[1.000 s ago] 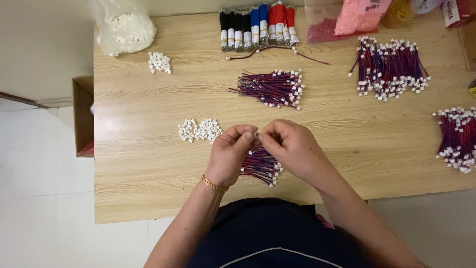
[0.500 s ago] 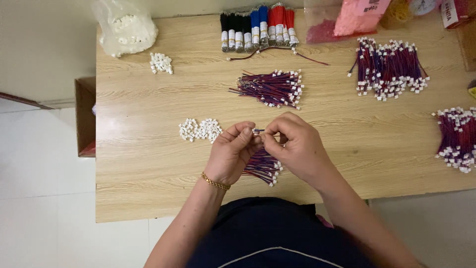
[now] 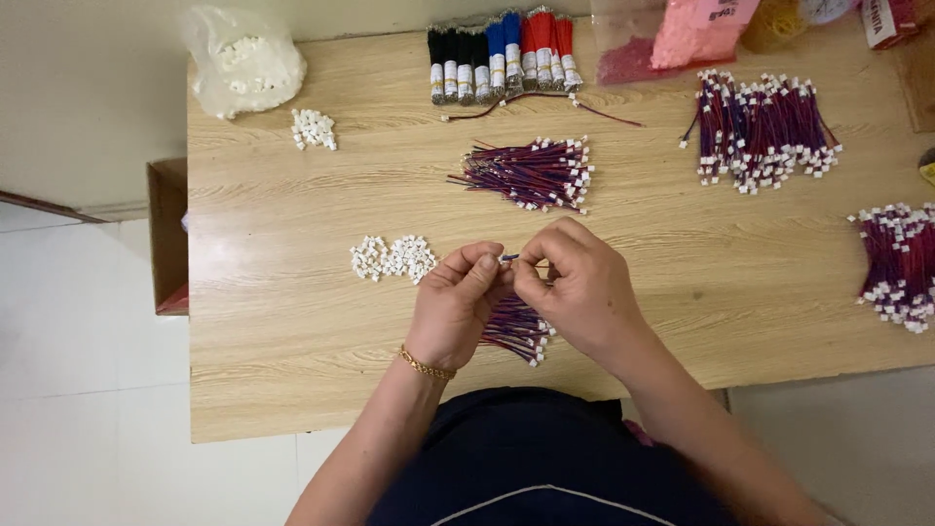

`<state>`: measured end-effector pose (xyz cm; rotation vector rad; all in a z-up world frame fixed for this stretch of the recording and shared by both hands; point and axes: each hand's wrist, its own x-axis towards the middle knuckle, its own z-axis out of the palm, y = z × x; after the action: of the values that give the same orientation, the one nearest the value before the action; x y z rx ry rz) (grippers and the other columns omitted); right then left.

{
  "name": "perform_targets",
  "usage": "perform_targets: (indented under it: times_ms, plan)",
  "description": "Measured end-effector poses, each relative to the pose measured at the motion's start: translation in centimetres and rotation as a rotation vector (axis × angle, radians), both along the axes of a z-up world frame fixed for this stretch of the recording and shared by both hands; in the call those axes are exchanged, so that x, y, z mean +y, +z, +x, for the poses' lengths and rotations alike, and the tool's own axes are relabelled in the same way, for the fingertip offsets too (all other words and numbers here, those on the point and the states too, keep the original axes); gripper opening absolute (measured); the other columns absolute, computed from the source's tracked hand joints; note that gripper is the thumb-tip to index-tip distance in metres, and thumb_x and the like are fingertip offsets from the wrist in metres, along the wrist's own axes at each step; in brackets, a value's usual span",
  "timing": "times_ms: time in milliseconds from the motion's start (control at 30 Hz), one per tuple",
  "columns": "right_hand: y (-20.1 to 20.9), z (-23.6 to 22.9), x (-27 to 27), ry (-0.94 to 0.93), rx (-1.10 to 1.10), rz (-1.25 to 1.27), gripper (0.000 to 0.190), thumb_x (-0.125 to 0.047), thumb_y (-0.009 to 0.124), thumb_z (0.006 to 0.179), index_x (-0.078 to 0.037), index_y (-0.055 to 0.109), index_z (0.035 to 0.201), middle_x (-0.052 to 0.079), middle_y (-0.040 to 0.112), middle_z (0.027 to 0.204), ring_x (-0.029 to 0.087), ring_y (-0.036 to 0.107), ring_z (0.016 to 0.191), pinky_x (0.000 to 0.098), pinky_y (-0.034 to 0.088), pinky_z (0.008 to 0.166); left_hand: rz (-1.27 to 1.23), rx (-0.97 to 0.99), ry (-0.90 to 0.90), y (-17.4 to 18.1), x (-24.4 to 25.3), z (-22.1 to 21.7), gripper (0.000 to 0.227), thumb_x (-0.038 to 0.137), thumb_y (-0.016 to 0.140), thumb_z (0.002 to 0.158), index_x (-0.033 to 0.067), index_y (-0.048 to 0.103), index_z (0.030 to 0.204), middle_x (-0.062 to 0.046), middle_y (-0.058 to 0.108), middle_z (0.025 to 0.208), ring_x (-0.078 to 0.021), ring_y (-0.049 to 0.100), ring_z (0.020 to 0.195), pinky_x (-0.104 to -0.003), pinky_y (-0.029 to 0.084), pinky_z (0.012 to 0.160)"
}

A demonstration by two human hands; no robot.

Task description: Assembling small white plastic components onto the ends of purple wires

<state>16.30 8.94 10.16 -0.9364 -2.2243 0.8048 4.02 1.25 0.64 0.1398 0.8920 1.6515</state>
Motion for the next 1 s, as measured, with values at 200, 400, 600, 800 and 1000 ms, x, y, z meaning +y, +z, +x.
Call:
perform_targets:
  times_ms: [200,400,600,800,1000]
  plan:
    - [-1.2,0.1,0.1,0.027,-0.049,-0.028,0.011,-0.011,0.070,0.082,-0.011,0.062,0.074,0.009,0.058,0.079,0.031,0.063,0.071,0.0353,0.051,0.060,-0.118,0.317,0.027,-1.0,-0.1,1.1,0.017,0.008,0.062,0.094,-0.0025,0.066,0.107,-0.006,0.065,0.086,-0.0122,0.063,0.082,-0.026,0.056,0.076]
    - [-9.5,1.2,-0.6,0.018,-0.270,-0.181,0.014,-0.024,0.069,0.082,-0.011,0.066,0.080,0.009,0.062,0.083,0.033,0.065,0.083,0.0404,0.054,0.070,-0.304,0.502,-0.076,-7.9,-0.7,0.6,0.016,0.006,0.066,0.091,-0.0027,0.069,0.104,-0.013,0.070,0.090,-0.0163,0.065,0.083,-0.029,0.056,0.076]
    - [-19.7,3.8,3.1,-0.221,-0.318,-0.333,0.013,-0.023,0.067,0.085,-0.012,0.069,0.092,0.014,0.064,0.084,0.035,0.066,0.086,0.0450,0.054,0.075,-0.512,1.077,-0.341,-12.5,-2.5,-0.2,0.013,0.025,0.068,0.089,0.0170,0.074,0.098,-0.008,0.073,0.087,-0.0275,0.071,0.087,-0.037,0.055,0.076]
    - [-21.9,6.5,10.2,-0.440,-0.369,-0.131,0.026,-0.020,0.072,0.078,-0.009,0.063,0.099,0.012,0.059,0.087,0.035,0.065,0.085,0.0458,0.053,0.076,-0.604,1.170,-0.348,-10.8,-3.1,-0.8,0.023,0.032,0.067,0.088,0.0204,0.071,0.108,-0.010,0.068,0.083,-0.0294,0.069,0.077,-0.040,0.054,0.070]
    - [-22.5,6.3,11.2,-0.354,-0.494,-0.076,0.021,-0.028,0.071,0.085,-0.015,0.066,0.101,0.007,0.056,0.089,0.028,0.066,0.087,0.0395,0.054,0.076,-0.471,1.159,-0.312,-9.6,-1.9,-0.9,0.021,0.016,0.067,0.086,0.0122,0.070,0.107,-0.014,0.067,0.081,-0.0315,0.066,0.076,-0.039,0.052,0.068]
